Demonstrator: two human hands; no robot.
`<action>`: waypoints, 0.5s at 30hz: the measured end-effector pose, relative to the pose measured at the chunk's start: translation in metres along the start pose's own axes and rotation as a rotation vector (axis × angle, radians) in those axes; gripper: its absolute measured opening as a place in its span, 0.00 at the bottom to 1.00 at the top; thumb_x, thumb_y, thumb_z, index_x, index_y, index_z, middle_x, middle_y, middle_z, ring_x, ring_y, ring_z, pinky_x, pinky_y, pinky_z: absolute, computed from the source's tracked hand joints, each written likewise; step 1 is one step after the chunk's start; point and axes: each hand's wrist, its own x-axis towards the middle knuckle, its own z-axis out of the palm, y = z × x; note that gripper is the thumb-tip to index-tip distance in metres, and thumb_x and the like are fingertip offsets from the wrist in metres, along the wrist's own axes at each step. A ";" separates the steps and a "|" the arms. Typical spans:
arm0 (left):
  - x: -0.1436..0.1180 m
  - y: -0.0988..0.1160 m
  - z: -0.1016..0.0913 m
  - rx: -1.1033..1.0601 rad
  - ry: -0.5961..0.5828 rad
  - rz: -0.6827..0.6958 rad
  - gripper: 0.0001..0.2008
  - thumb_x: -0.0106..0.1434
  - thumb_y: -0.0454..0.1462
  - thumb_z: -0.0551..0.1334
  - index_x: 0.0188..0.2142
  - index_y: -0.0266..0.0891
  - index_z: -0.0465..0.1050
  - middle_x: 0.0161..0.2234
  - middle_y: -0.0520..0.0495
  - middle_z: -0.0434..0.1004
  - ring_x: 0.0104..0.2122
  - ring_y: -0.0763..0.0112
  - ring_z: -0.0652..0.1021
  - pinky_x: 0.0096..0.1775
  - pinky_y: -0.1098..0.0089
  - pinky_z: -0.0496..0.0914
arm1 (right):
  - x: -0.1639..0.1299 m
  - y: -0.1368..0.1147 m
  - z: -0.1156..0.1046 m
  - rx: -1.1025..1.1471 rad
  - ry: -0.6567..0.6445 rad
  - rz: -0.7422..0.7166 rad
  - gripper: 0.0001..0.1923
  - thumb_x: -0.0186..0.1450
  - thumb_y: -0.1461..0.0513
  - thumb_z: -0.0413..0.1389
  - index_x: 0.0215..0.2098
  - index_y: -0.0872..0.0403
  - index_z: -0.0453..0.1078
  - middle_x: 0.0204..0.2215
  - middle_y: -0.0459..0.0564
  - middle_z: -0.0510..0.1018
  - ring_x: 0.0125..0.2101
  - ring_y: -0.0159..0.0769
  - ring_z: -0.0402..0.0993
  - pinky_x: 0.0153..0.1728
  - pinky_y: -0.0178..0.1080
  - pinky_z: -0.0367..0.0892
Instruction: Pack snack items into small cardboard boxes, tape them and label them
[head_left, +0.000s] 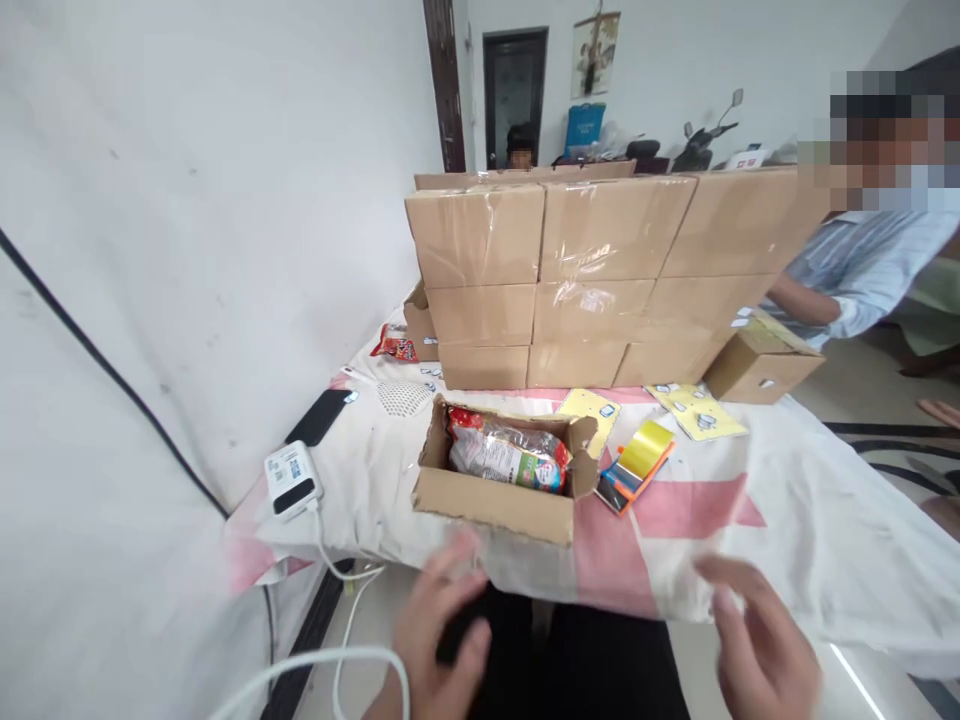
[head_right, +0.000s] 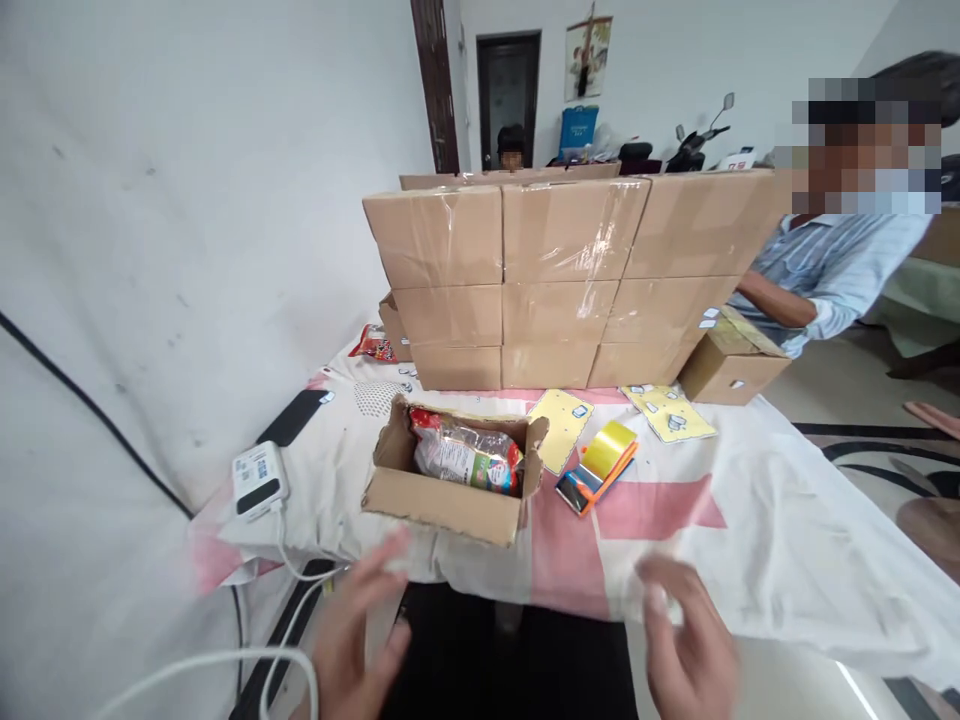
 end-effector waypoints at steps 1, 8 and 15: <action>0.022 0.004 -0.004 0.034 0.207 -0.036 0.26 0.67 0.37 0.60 0.62 0.63 0.62 0.65 0.52 0.64 0.66 0.57 0.65 0.63 0.49 0.67 | 0.017 -0.016 0.014 0.001 0.009 -0.135 0.11 0.66 0.55 0.54 0.43 0.29 0.72 0.42 0.55 0.78 0.46 0.58 0.74 0.47 0.68 0.66; 0.148 -0.048 -0.016 -0.160 0.126 -0.362 0.33 0.64 0.36 0.59 0.68 0.42 0.57 0.69 0.44 0.58 0.68 0.57 0.62 0.67 0.55 0.60 | 0.142 -0.100 0.093 -0.056 -0.612 -0.585 0.07 0.65 0.60 0.58 0.35 0.46 0.80 0.48 0.48 0.82 0.56 0.54 0.72 0.61 0.61 0.59; 0.131 -0.073 -0.005 -0.105 -0.038 -0.264 0.30 0.65 0.35 0.55 0.67 0.44 0.62 0.69 0.50 0.60 0.69 0.62 0.60 0.70 0.59 0.51 | 0.197 -0.082 0.135 -0.090 -0.738 -0.384 0.14 0.56 0.54 0.67 0.40 0.49 0.82 0.52 0.53 0.80 0.56 0.59 0.73 0.59 0.58 0.63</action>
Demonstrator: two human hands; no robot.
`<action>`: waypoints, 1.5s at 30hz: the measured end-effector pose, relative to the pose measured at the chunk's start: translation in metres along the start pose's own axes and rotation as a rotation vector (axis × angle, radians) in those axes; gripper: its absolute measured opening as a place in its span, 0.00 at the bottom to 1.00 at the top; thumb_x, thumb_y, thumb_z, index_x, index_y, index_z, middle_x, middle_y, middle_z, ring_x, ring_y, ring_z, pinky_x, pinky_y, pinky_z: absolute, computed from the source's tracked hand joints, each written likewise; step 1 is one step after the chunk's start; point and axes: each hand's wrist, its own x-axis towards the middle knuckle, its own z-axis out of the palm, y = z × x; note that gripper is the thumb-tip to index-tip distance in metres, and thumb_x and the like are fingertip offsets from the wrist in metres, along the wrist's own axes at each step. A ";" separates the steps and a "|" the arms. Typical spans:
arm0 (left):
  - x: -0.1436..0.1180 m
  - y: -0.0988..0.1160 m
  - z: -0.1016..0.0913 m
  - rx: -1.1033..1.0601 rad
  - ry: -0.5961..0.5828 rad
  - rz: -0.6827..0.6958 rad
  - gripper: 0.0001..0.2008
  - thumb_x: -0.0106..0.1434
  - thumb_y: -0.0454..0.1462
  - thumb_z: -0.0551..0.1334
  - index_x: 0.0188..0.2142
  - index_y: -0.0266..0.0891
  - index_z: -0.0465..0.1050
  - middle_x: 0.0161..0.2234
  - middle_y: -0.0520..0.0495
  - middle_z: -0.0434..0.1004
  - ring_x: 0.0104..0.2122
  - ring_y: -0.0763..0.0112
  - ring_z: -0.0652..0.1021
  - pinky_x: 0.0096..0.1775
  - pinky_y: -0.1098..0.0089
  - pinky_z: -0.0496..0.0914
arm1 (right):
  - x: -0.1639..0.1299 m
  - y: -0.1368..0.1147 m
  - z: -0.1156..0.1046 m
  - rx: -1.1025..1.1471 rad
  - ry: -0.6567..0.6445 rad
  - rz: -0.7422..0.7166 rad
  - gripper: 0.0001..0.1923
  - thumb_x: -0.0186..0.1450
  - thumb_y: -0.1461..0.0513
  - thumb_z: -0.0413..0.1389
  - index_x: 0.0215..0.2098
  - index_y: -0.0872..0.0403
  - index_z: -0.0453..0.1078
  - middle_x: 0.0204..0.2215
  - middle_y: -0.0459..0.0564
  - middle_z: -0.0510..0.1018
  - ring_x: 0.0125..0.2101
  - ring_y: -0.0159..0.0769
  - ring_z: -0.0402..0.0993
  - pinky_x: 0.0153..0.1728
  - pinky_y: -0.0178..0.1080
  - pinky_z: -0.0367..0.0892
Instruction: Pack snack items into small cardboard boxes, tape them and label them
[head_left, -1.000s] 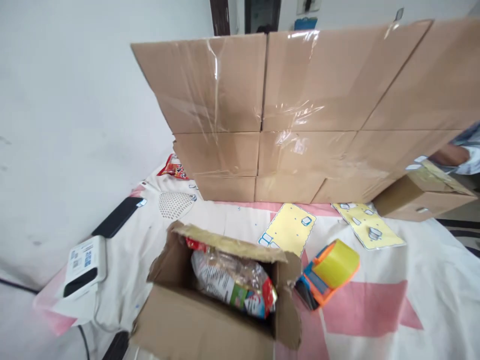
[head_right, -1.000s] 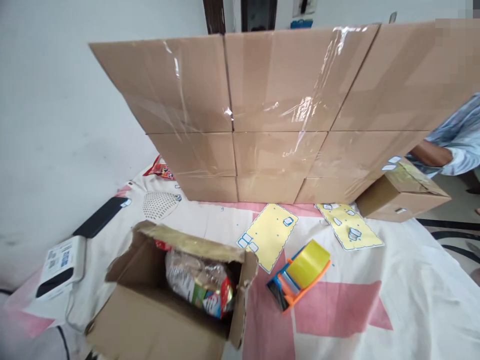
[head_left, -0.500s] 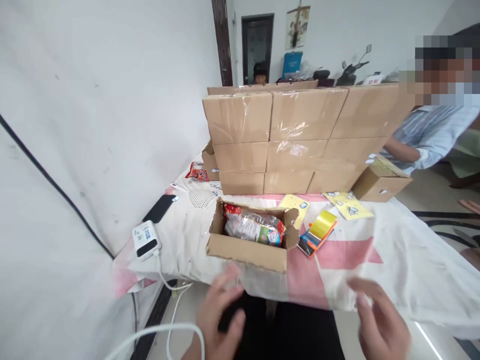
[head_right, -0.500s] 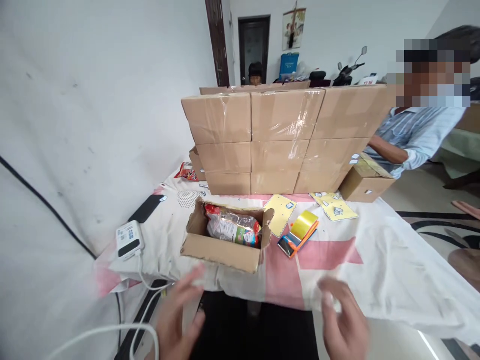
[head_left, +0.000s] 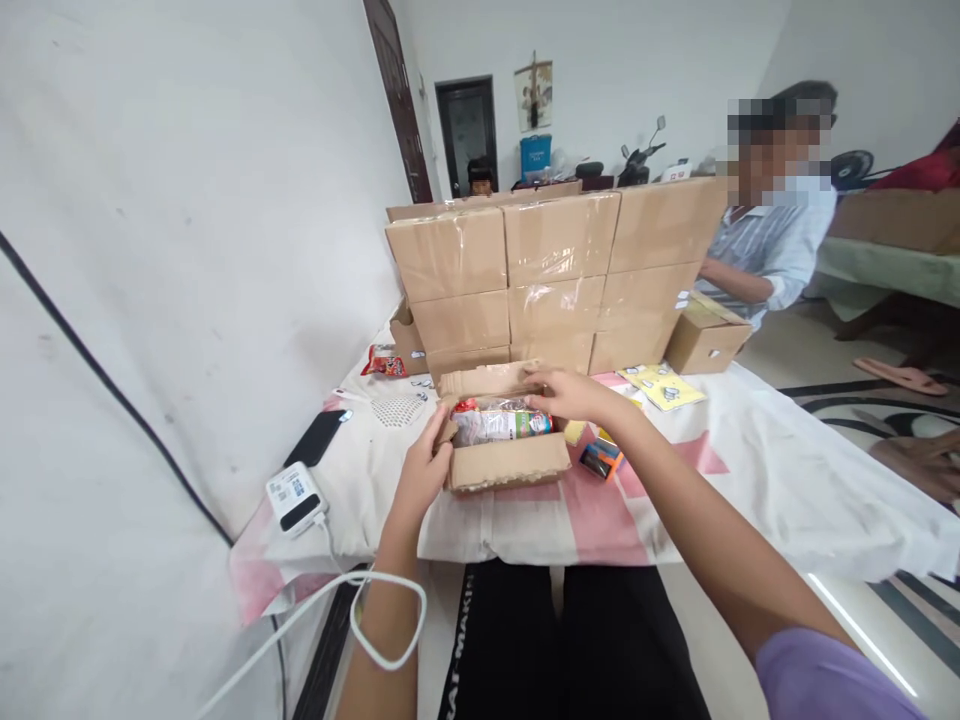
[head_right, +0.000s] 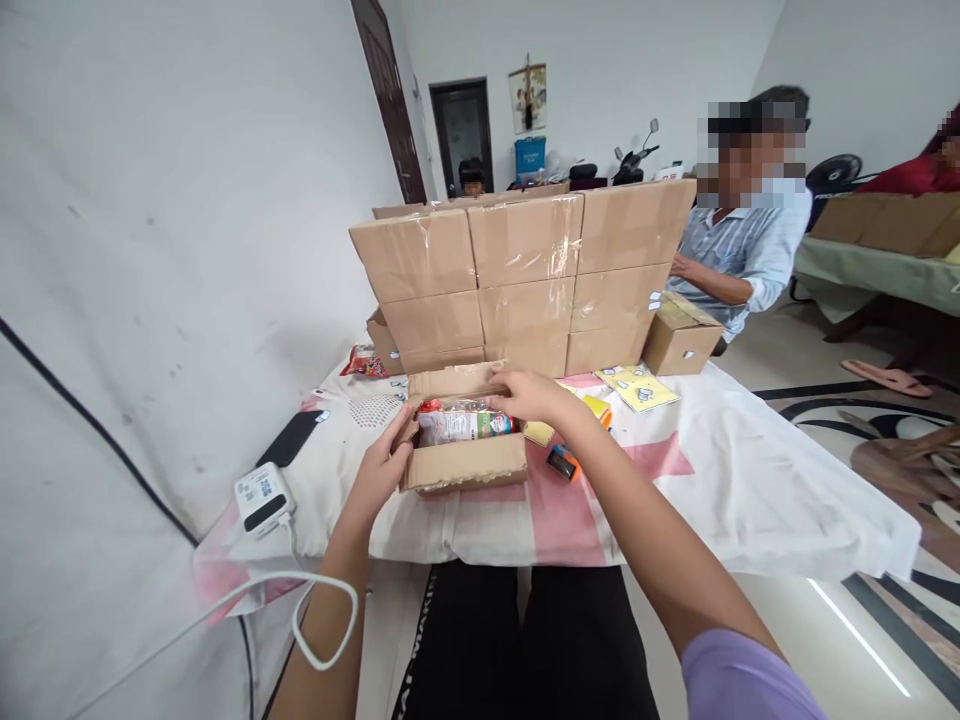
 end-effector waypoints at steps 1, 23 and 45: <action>-0.002 -0.001 0.000 -0.007 -0.005 0.017 0.29 0.65 0.36 0.57 0.66 0.44 0.64 0.68 0.50 0.61 0.69 0.60 0.60 0.70 0.59 0.52 | 0.002 0.002 0.003 0.051 -0.006 0.024 0.17 0.57 0.51 0.66 0.42 0.49 0.82 0.51 0.53 0.81 0.54 0.57 0.74 0.59 0.57 0.64; 0.038 -0.041 0.001 0.008 -0.028 0.136 0.32 0.62 0.36 0.53 0.66 0.40 0.63 0.73 0.45 0.48 0.72 0.60 0.49 0.71 0.56 0.41 | -0.042 0.036 0.077 0.816 0.382 0.146 0.43 0.58 0.59 0.58 0.70 0.40 0.52 0.71 0.47 0.55 0.71 0.44 0.48 0.68 0.54 0.51; 0.046 0.021 -0.008 0.570 -0.125 0.054 0.17 0.70 0.47 0.51 0.47 0.49 0.75 0.60 0.47 0.72 0.62 0.53 0.66 0.64 0.46 0.53 | -0.043 0.056 0.101 0.746 0.557 0.052 0.13 0.65 0.51 0.54 0.44 0.49 0.66 0.41 0.49 0.71 0.45 0.43 0.68 0.47 0.40 0.65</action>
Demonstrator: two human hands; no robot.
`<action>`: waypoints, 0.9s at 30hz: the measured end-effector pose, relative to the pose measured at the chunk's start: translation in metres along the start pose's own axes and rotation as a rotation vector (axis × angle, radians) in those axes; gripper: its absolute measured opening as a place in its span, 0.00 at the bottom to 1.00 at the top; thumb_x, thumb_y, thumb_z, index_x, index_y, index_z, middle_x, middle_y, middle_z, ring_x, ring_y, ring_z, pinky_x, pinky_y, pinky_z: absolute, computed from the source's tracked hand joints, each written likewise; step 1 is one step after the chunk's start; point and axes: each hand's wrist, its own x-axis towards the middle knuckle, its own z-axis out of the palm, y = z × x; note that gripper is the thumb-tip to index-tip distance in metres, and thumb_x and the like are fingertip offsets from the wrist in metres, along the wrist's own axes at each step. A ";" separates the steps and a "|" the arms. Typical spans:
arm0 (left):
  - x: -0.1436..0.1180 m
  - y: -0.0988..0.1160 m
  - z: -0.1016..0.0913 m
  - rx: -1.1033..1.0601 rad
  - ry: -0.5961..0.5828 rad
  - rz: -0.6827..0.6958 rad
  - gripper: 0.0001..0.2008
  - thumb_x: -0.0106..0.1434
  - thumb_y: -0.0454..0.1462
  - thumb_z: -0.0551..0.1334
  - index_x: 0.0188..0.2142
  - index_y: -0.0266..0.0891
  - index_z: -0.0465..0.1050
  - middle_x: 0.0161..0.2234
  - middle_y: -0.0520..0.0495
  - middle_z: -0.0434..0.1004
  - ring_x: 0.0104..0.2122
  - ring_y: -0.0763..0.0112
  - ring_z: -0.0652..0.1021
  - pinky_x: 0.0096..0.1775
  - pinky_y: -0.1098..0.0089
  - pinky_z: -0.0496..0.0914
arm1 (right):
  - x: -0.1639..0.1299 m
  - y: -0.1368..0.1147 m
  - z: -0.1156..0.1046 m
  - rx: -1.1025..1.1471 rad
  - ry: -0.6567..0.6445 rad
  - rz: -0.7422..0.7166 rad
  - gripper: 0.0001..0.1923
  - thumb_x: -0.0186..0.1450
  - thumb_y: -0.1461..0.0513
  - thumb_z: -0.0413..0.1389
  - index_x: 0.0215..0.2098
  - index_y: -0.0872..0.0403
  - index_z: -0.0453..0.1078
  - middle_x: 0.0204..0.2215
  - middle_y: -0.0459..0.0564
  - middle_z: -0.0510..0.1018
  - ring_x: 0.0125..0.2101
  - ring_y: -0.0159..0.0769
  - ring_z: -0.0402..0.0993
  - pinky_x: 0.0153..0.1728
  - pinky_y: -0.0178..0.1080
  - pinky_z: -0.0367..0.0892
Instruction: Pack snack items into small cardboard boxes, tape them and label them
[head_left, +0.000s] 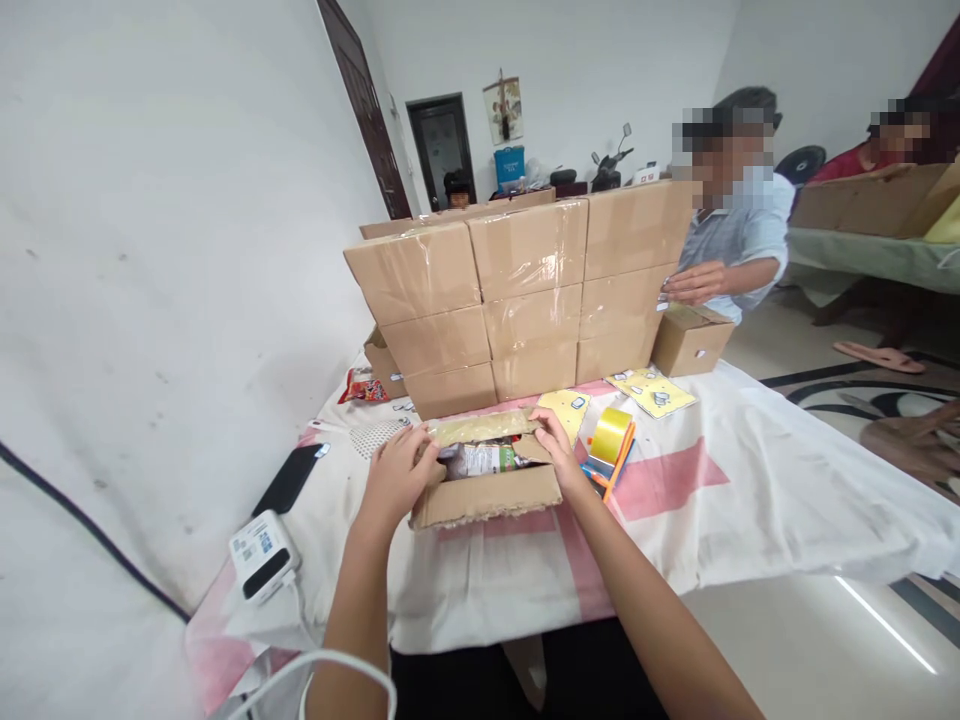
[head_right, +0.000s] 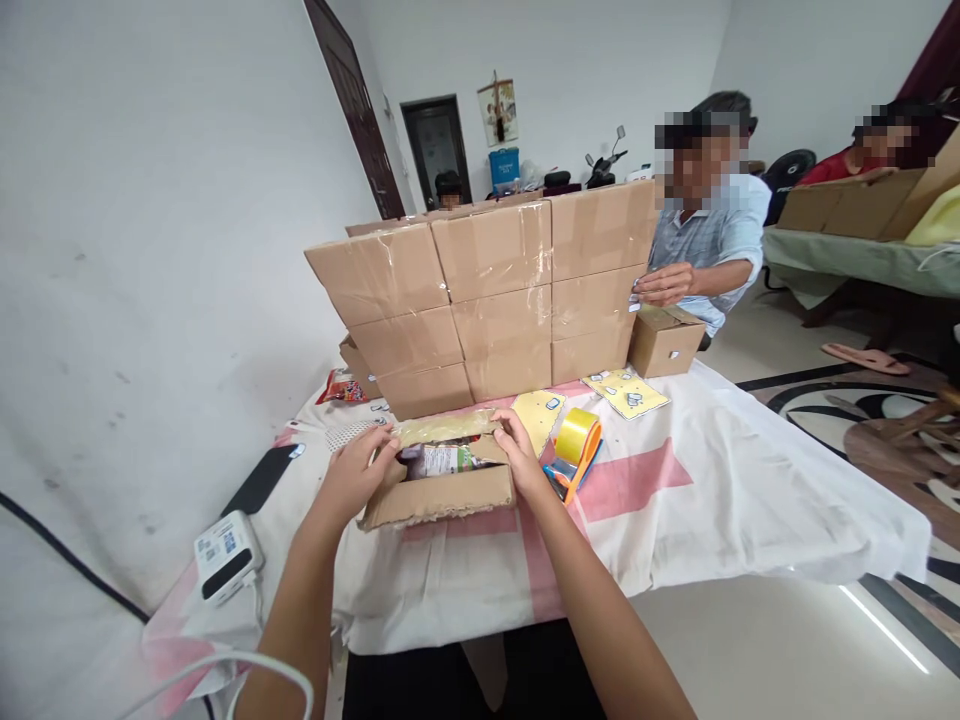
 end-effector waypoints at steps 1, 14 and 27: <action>0.005 0.008 -0.003 0.042 -0.008 -0.014 0.18 0.70 0.48 0.51 0.50 0.50 0.75 0.57 0.45 0.75 0.60 0.52 0.68 0.64 0.44 0.51 | 0.001 0.002 -0.001 -0.001 0.003 -0.002 0.14 0.65 0.50 0.54 0.44 0.49 0.66 0.42 0.49 0.72 0.45 0.43 0.69 0.47 0.41 0.65; 0.032 0.001 0.026 -0.083 -0.063 -0.028 0.22 0.67 0.48 0.57 0.59 0.52 0.74 0.54 0.44 0.68 0.58 0.51 0.64 0.61 0.55 0.59 | -0.021 -0.015 -0.027 0.061 -0.428 0.103 0.49 0.60 0.41 0.61 0.73 0.41 0.47 0.74 0.45 0.43 0.73 0.47 0.33 0.70 0.52 0.39; 0.037 -0.007 0.024 -0.245 -0.107 -0.029 0.20 0.64 0.42 0.60 0.55 0.50 0.78 0.51 0.43 0.68 0.58 0.52 0.64 0.65 0.54 0.52 | -0.019 -0.013 -0.047 -0.019 -0.647 0.174 0.64 0.52 0.44 0.69 0.75 0.42 0.36 0.75 0.50 0.40 0.73 0.46 0.37 0.70 0.52 0.38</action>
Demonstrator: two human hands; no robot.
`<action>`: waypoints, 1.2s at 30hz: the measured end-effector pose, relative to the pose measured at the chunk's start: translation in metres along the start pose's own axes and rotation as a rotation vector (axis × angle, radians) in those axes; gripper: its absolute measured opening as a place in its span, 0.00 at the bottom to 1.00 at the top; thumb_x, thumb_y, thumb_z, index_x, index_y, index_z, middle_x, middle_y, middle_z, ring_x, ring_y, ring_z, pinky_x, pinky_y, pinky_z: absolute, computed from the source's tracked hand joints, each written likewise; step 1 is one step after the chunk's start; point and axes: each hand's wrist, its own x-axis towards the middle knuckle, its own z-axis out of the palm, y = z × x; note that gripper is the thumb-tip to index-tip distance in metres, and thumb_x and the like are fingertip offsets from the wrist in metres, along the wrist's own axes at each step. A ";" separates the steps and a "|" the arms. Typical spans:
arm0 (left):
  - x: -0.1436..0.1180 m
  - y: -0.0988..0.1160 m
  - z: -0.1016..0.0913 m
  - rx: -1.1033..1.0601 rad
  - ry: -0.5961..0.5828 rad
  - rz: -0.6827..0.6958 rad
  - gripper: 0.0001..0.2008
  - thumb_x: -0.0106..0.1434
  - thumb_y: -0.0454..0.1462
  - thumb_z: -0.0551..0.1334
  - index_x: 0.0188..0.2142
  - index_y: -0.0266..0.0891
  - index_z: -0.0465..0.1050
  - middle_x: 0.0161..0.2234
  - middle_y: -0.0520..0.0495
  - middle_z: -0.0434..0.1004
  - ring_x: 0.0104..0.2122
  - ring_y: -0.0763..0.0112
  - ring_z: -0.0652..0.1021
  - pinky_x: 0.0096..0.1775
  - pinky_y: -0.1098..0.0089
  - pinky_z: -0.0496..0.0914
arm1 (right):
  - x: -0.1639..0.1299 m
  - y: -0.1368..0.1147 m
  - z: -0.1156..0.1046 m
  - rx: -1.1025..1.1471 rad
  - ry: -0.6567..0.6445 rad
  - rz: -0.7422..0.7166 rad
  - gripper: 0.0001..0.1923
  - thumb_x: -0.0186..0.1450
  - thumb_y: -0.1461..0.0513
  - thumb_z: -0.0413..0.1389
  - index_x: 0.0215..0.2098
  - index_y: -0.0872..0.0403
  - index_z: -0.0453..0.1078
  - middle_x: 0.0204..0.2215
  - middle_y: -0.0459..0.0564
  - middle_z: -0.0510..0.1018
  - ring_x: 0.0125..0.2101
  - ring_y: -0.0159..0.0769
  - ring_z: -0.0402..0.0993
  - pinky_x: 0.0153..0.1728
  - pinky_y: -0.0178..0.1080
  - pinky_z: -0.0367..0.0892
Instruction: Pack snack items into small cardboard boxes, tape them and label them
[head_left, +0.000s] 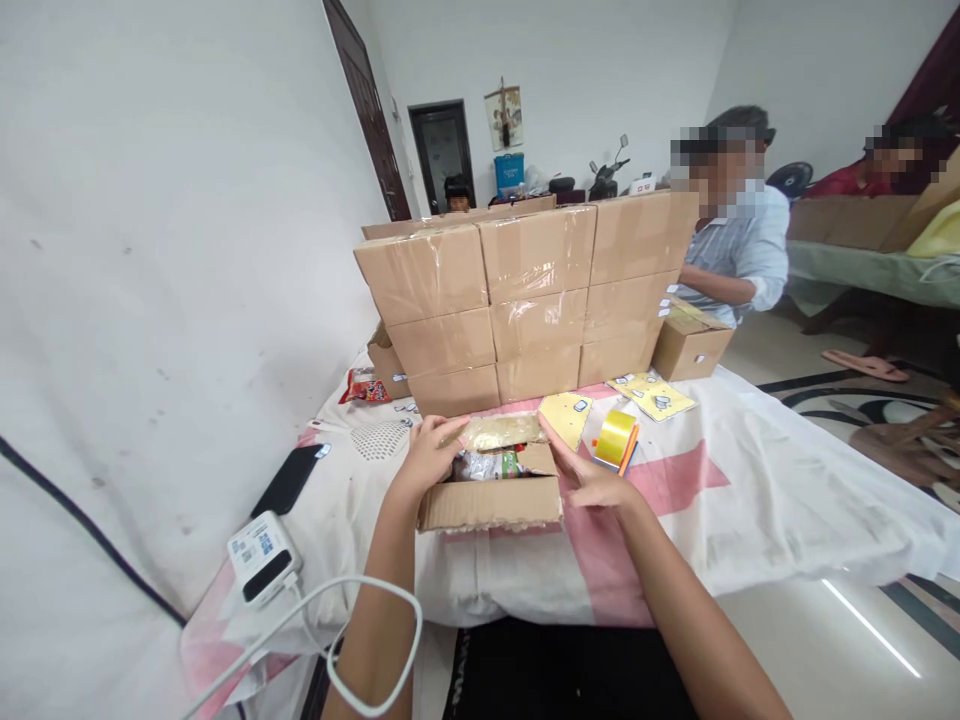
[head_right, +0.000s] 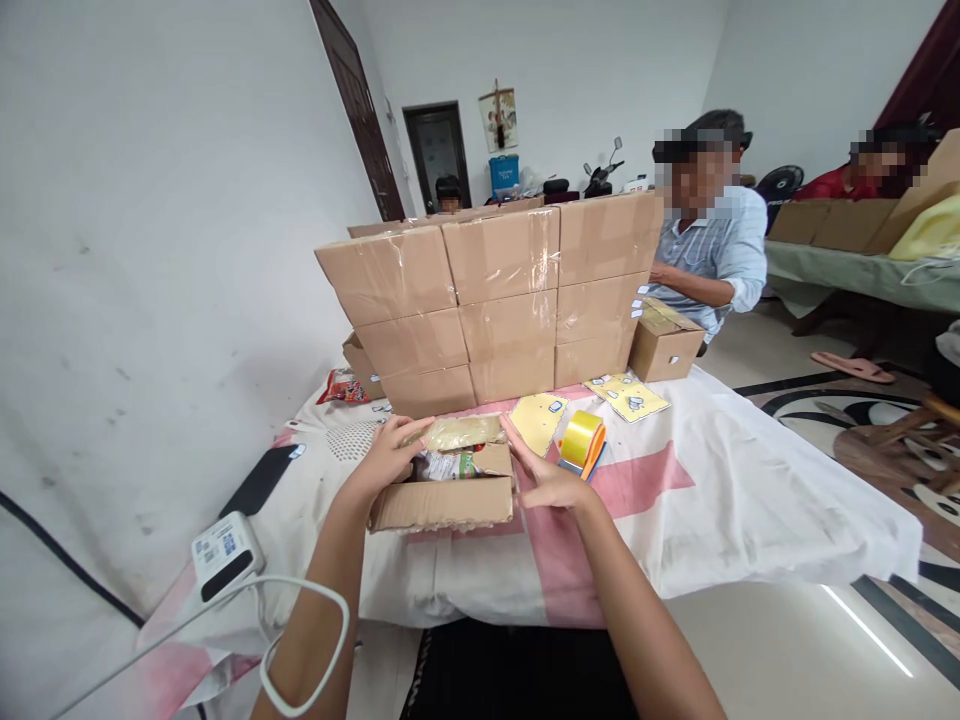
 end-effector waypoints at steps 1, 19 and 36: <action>0.001 0.000 0.000 -0.016 -0.008 -0.007 0.20 0.64 0.41 0.59 0.55 0.50 0.78 0.51 0.43 0.68 0.59 0.52 0.64 0.66 0.54 0.52 | 0.002 0.000 0.004 -0.008 0.045 -0.004 0.62 0.52 0.46 0.70 0.74 0.41 0.39 0.74 0.50 0.41 0.73 0.46 0.39 0.70 0.51 0.39; -0.021 -0.019 -0.027 -0.929 -0.335 -0.075 0.53 0.60 0.70 0.33 0.70 0.40 0.57 0.71 0.43 0.52 0.70 0.49 0.56 0.67 0.56 0.54 | 0.018 0.004 0.046 -0.143 0.546 -0.170 0.34 0.62 0.45 0.60 0.61 0.44 0.56 0.66 0.55 0.56 0.68 0.52 0.52 0.67 0.54 0.51; -0.029 -0.027 -0.010 -0.824 -0.181 0.040 0.58 0.55 0.73 0.31 0.68 0.40 0.62 0.70 0.39 0.57 0.68 0.49 0.59 0.66 0.55 0.57 | 0.014 -0.001 0.049 -0.516 0.597 -0.353 0.21 0.71 0.51 0.52 0.59 0.47 0.70 0.70 0.51 0.58 0.70 0.50 0.51 0.68 0.56 0.50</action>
